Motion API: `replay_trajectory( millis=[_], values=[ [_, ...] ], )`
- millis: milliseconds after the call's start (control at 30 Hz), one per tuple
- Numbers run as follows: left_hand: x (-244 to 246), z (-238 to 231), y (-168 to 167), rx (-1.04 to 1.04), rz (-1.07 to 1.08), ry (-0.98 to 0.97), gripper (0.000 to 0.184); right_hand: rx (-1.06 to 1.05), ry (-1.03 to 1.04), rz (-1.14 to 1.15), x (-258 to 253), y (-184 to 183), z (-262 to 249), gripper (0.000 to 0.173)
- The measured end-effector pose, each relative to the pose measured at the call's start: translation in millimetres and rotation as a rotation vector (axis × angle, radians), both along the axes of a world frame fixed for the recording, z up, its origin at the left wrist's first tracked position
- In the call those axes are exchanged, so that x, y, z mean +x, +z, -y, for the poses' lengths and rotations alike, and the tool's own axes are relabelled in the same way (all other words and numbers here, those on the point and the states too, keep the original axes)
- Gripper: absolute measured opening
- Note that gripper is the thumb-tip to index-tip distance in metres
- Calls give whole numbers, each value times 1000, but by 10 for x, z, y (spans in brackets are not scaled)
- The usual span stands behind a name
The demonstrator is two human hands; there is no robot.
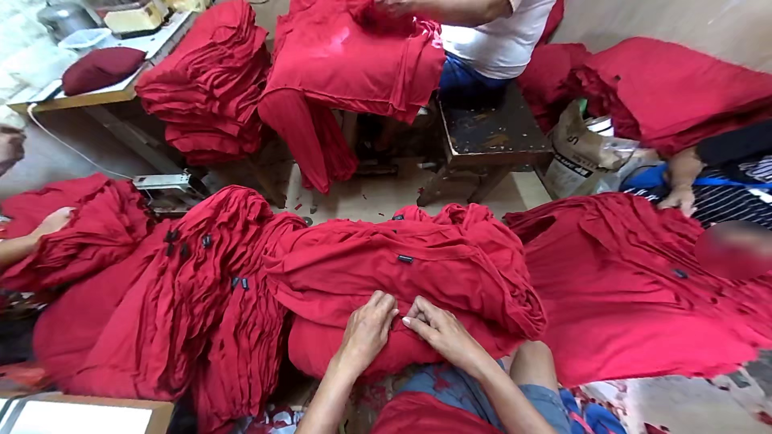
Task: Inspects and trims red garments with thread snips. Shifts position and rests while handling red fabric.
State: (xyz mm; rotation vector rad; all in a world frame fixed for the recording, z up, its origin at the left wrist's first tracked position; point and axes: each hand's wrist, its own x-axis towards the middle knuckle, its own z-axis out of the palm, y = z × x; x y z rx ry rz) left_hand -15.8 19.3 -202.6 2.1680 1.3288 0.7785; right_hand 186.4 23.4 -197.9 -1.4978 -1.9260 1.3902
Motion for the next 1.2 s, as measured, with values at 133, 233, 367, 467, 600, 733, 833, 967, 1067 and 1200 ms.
replay_trajectory(
  millis=[133,233,367,467,600,733,833,967,1067,1200],
  values=[
    [-86,2,93,-142,218,-3,21,-28,-18,-63,17,-30,-7,26],
    [-355,97,279,-432,498,-149,20,-49,-94,-286,41,-102,8,21],
    [-842,338,625,-860,327,-348,22,-92,-151,-501,78,-48,53,15],
    [-956,455,749,-795,266,-212,23,-60,-129,-628,58,38,50,15],
    [-707,421,624,-414,368,129,19,-30,-75,-861,-149,119,-32,14],
    [-411,257,280,-96,102,221,19,-51,-37,-885,-394,-30,-145,15],
    [-366,199,53,62,-55,247,16,-79,-82,-810,-472,-190,-167,14],
    [-534,152,142,-110,22,229,28,-106,-91,-811,-443,-200,-163,14],
    [-553,115,182,-174,-5,205,30,-118,-85,-808,-444,-184,-172,14],
    [-479,107,140,-79,-38,244,28,-101,-24,-618,-427,-106,-169,14]
  ],
)
